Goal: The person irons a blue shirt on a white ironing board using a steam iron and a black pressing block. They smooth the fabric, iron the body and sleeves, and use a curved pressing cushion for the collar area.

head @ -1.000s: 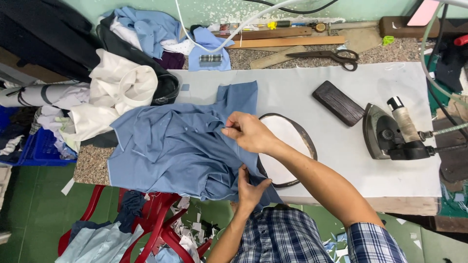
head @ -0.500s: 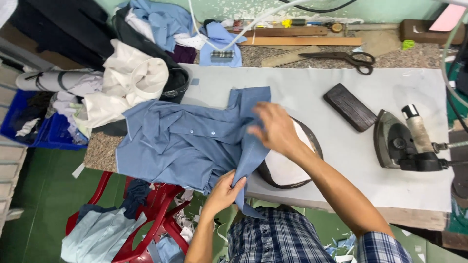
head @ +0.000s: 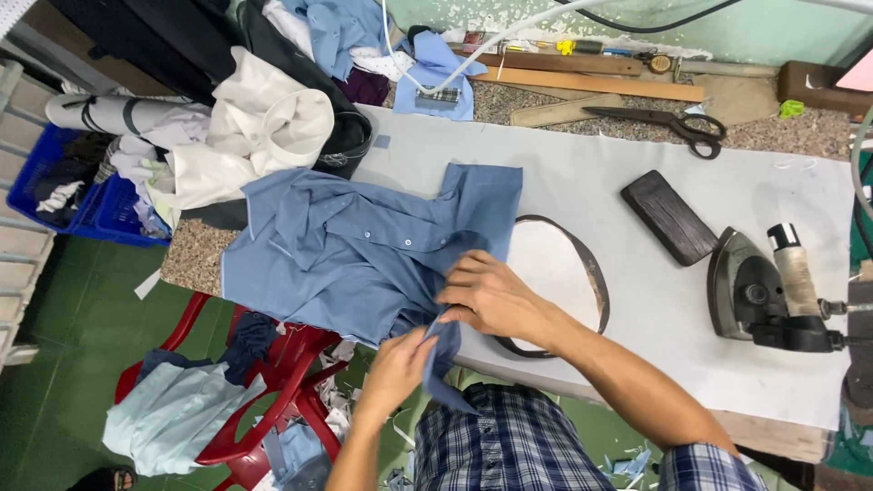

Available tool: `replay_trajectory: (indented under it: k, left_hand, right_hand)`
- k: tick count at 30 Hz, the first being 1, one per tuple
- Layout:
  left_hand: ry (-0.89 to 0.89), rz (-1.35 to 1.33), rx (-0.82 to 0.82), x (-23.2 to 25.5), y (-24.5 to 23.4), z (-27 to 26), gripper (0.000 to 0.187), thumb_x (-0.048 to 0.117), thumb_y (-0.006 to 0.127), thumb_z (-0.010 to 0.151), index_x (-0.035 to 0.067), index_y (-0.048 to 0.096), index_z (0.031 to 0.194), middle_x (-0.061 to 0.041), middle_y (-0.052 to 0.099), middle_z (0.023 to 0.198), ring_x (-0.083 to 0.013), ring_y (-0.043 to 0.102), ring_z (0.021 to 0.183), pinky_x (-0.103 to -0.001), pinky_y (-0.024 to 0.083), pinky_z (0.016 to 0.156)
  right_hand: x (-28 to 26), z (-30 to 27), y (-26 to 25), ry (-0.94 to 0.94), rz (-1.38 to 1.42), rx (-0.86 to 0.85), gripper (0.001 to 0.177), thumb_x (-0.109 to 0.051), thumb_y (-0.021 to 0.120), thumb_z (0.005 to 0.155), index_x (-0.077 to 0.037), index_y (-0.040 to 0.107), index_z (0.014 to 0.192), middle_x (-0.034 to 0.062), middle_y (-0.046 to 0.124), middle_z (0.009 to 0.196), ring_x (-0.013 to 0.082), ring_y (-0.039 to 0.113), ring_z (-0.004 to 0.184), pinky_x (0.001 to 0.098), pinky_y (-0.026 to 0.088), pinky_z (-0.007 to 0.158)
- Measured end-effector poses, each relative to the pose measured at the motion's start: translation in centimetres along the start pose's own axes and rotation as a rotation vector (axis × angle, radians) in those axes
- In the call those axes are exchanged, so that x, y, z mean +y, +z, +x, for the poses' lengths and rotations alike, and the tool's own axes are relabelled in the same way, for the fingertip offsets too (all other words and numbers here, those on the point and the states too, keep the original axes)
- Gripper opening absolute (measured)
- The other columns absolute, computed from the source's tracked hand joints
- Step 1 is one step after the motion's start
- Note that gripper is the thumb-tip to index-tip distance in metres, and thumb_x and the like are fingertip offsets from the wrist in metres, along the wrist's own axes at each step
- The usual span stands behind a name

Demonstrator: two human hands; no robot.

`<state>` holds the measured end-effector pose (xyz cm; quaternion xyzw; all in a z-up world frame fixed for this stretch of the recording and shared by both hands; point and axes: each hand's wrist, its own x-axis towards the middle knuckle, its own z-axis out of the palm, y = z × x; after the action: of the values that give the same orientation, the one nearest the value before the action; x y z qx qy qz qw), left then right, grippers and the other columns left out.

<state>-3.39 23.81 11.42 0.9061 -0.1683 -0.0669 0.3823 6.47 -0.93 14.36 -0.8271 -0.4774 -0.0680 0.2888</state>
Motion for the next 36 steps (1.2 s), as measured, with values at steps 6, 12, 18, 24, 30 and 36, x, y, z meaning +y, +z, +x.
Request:
replay_trajectory:
  k: [6,12,18,24,30,36]
  left_hand:
    - [-1.211,-0.448,0.467,-2.5,-8.4,-15.6,0.045,0.011,0.079,0.078,0.001,0.080,0.121,-0.019,0.078,0.115,-0.0285,0.070,0.105,-0.040,0.049,0.097]
    - [-1.207,-0.426,0.700,1.3,-3.6,-17.8,0.024,0.019,0.074,0.086,0.004,0.073,0.105,-0.014,0.064,0.096,-0.0235,0.057,0.088,-0.038,0.040,0.082]
    - [-1.132,-0.346,0.915,3.9,-0.9,-17.6,0.026,0.029,0.067,0.096,0.006,0.064,0.086,-0.008,0.047,0.072,-0.0181,0.040,0.068,-0.036,0.029,0.065]
    - [-1.022,-0.262,1.070,3.1,0.7,-16.3,0.051,0.039,0.060,0.107,0.009,0.055,0.066,-0.003,0.029,0.049,-0.0131,0.024,0.047,-0.035,0.018,0.047]
    - [-0.893,-0.744,0.834,-2.3,2.3,-11.1,0.029,0.022,0.059,0.105,-0.002,0.075,0.107,-0.021,0.078,0.097,-0.0332,0.074,0.083,-0.045,0.064,0.076]
    - [-0.842,-0.933,0.934,-2.5,6.4,-9.5,0.032,0.027,0.067,0.099,-0.003,0.077,0.103,-0.014,0.075,0.088,-0.0239,0.068,0.079,-0.038,0.060,0.076]
  right_hand:
    - [8.4,-12.7,2.9,0.435,0.071,0.258,0.046,-0.022,0.080,0.087,-0.010,0.065,0.129,0.0118,0.067,0.131,0.0321,0.061,0.124,0.0453,0.044,0.108]
    - [10.1,-16.4,-1.0,1.627,0.444,-0.090,0.080,-0.067,0.059,0.079,-0.006,0.062,0.130,0.0105,0.068,0.125,0.0273,0.062,0.116,0.0368,0.046,0.093]
    - [8.5,-17.2,2.5,1.583,1.192,0.349,0.074,-0.038,0.069,0.078,0.011,0.058,0.132,0.0260,0.070,0.123,0.0340,0.068,0.108,0.0425,0.054,0.098]
    - [9.6,-12.3,1.7,1.528,1.155,0.669,0.055,-0.029,0.072,0.082,0.008,0.062,0.123,0.0212,0.073,0.113,0.0286,0.069,0.097,0.0388,0.057,0.085]
    - [18.8,-2.1,0.4,1.196,1.325,1.281,0.062,-0.027,0.072,0.083,0.002,0.060,0.136,0.0131,0.071,0.130,0.0223,0.069,0.116,0.0389,0.058,0.102]
    - [21.9,-1.0,5.6,0.909,1.524,1.144,0.045,-0.046,0.059,0.090,-0.006,0.066,0.110,0.0186,0.072,0.118,0.0348,0.069,0.110,0.0549,0.057,0.082]
